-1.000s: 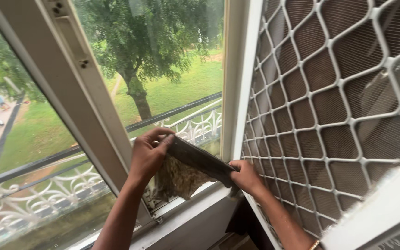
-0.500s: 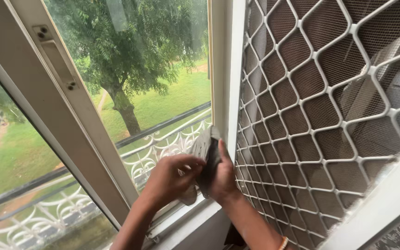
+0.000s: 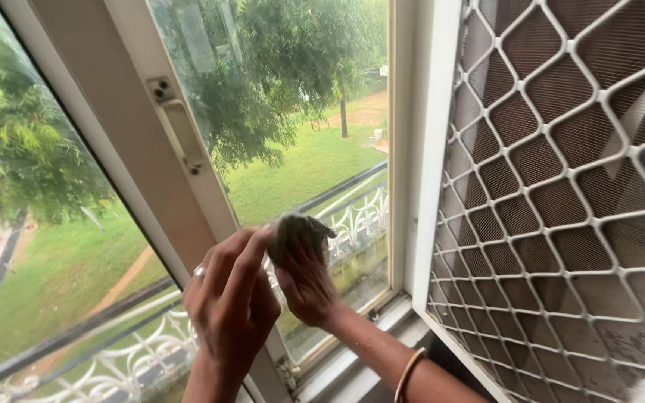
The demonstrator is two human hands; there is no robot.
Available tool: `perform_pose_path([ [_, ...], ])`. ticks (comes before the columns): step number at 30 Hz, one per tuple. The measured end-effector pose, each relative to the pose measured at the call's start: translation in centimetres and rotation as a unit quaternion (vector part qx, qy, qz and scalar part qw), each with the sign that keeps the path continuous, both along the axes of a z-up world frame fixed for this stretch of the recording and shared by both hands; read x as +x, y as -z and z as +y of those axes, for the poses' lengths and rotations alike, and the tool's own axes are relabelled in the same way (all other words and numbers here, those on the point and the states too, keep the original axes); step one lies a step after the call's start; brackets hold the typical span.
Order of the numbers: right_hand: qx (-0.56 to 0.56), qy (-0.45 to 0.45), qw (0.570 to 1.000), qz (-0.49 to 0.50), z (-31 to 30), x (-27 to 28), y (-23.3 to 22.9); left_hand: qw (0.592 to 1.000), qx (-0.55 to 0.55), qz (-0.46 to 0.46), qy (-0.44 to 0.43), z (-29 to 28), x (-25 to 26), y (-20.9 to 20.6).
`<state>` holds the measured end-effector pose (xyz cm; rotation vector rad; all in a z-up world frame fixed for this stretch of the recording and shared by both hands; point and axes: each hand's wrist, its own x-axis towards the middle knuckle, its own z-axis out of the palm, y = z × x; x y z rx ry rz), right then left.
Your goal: The person wipes a screen door and its frame with a cloth, then opens a window to clean the glass and the surrounding frame.
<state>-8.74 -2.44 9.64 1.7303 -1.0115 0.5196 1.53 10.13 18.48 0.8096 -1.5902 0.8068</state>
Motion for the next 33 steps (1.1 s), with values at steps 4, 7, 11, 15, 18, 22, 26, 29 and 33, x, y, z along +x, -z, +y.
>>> perform_pose_path([
  [4, 0.106, -0.409, 0.892, -0.162, -1.9, 0.6, -3.1, 0.998, -0.056, -0.014, -0.01, -0.9, 2.3, -0.2],
  [7, 0.009, -0.418, 0.899, -0.131, -4.2, 0.7, -9.0, 0.996, -0.085, -0.01, -0.012, -2.3, 3.5, 0.2],
  [11, -0.043, -0.384, 0.907, -0.166, -5.3, 1.8, -15.8, 0.988, -0.152, 0.042, 0.001, -4.5, 3.8, 1.0],
  [15, -0.078, -0.418, 0.87, -0.248, -5.7, 3.6, -17.5, 0.983, -0.165, 0.075, 0.028, -4.8, 3.6, 1.2],
  [18, -0.03, -0.452, 0.862, -0.229, -5.1, 4.4, -14.8, 0.982, -0.16, 0.097, 0.039, -4.9, 3.1, 1.4],
  [22, 0.093, -0.439, 0.875, -0.18, -4.4, 4.2, -7.5, 0.982, -0.161, 0.086, 0.053, -5.2, 3.3, 1.7],
  [26, 0.084, -0.45, 0.888, -0.046, -4.0, 2.7, -1.1, 0.985, -0.143, 0.077, 0.054, -5.4, 4.0, 2.0],
  [29, 0.033, -0.469, 0.88, -0.069, -4.1, 2.2, -1.3, 0.985, -0.149, 0.075, 0.049, -5.4, 3.9, 1.9],
  [33, 0.039, -0.474, 0.861, -0.18, -2.5, 4.0, -4.7, 0.983, -0.151, 0.095, 0.039, -5.1, 3.2, 1.7],
])
